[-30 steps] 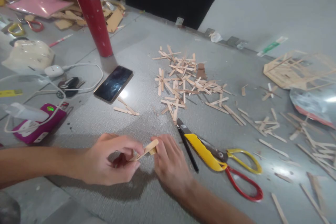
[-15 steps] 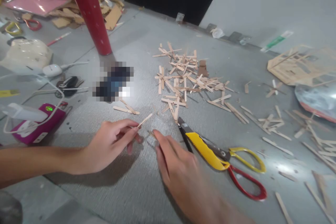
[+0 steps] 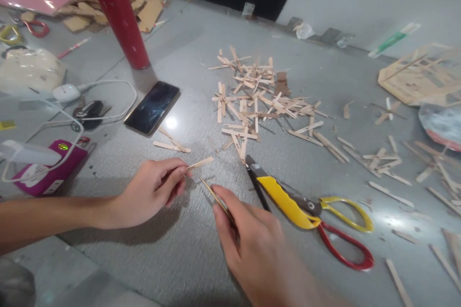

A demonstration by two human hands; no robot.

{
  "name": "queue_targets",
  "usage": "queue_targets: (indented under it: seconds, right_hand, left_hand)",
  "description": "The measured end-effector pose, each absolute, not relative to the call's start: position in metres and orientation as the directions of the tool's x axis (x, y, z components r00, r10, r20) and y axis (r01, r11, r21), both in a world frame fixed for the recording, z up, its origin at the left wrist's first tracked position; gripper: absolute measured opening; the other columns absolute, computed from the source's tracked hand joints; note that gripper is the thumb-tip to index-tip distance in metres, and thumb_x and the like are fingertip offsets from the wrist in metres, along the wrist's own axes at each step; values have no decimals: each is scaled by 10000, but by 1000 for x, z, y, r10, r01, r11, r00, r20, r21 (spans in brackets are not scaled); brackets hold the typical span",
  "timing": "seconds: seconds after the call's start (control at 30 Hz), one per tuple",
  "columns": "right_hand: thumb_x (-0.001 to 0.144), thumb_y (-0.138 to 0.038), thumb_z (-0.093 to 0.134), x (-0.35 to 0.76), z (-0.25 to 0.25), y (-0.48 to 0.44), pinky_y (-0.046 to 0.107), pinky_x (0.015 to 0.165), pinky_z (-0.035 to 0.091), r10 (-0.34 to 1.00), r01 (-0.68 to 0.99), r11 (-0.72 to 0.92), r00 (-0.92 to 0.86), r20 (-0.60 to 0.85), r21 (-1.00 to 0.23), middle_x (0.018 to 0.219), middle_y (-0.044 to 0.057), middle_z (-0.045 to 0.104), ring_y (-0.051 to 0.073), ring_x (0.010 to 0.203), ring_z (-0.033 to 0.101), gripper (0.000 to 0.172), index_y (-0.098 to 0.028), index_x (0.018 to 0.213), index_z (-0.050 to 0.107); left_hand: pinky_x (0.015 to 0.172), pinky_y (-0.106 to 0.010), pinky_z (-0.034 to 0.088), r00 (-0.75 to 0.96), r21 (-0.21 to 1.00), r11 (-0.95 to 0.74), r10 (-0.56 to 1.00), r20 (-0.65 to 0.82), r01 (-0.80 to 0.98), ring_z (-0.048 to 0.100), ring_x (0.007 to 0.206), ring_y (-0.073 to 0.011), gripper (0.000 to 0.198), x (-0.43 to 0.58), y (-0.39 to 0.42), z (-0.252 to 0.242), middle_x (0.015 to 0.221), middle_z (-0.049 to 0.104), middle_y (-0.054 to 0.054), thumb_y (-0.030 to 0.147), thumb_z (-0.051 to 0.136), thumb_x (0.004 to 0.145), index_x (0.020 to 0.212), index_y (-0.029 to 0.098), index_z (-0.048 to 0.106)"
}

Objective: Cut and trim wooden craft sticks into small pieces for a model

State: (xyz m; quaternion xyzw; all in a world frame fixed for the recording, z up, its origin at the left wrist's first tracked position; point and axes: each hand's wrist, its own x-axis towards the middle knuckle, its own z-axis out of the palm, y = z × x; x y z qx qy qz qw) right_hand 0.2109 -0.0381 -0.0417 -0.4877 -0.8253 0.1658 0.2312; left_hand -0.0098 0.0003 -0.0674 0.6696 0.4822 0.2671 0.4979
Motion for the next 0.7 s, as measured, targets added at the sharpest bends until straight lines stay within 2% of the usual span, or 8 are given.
queue_targets:
  seconds: [0.17, 0.27, 0.37, 0.47, 0.63, 0.67, 0.7]
  right_hand:
    - [1039, -296, 513, 211, -46, -30, 237, 388, 409, 904, 726, 420, -387, 181, -545, 482, -88, 552, 115, 356, 500, 242, -191, 1162, 693]
    - [1008, -291, 553, 215, -43, -15, 238, 435, 428, 905, 706, 388, -415, 98, -592, 514, -74, 594, 114, 388, 509, 248, -235, 1170, 732]
    - [983, -264, 561, 216, -32, 8, 244, 436, 389, 867, 685, 421, -497, 41, -595, 530, -60, 617, 114, 410, 499, 250, -279, 1080, 791]
    - [961, -241, 573, 212, -18, 32, 242, 429, 358, 814, 689, 422, -574, -88, -589, 556, -54, 640, 106, 424, 483, 249, -289, 971, 816]
    - [877, -236, 642, 202, -7, 64, 257, 362, 262, 799, 786, 382, -545, -253, -486, 498, -50, 615, 92, 335, 418, 181, -258, 884, 822]
    - [847, -216, 664, 199, -7, 70, 256, 359, 258, 784, 782, 398, -561, -265, -479, 485, -50, 610, 92, 330, 424, 163, -261, 829, 820]
    - [793, -189, 709, 195, -6, 77, 255, 360, 258, 794, 761, 432, -575, -195, -484, 465, -54, 595, 91, 326, 427, 134, -264, 742, 809]
  left_hand:
    - [501, -173, 382, 399, 919, -44, 908, -127, 392, 467, 421, -60, 388, -11, 6, -74, 494, 487, 67, 184, 381, 1039, 668, 180, 492]
    - [471, -156, 391, 422, 923, -13, 892, -164, 385, 502, 411, -50, 353, -11, 11, -79, 540, 524, 58, 176, 389, 1028, 692, 173, 497]
    - [408, -136, 377, 416, 921, 40, 884, -214, 387, 512, 384, -43, 323, -10, 15, -82, 578, 540, 54, 187, 399, 1022, 715, 170, 499]
    - [344, -122, 352, 411, 917, 96, 873, -264, 387, 503, 355, -46, 307, -9, 17, -82, 569, 517, 63, 198, 417, 1009, 710, 177, 484]
    - [325, -119, 349, 422, 917, 118, 860, -287, 382, 509, 345, -51, 286, -9, 17, -82, 570, 520, 61, 194, 429, 985, 701, 184, 461]
    - [330, -119, 357, 428, 919, 107, 860, -277, 379, 508, 348, -49, 287, -9, 17, -82, 567, 519, 61, 193, 428, 982, 696, 185, 457]
    - [333, -118, 361, 434, 923, 98, 861, -267, 373, 505, 348, -48, 291, -9, 17, -83, 562, 516, 62, 194, 426, 981, 692, 186, 454]
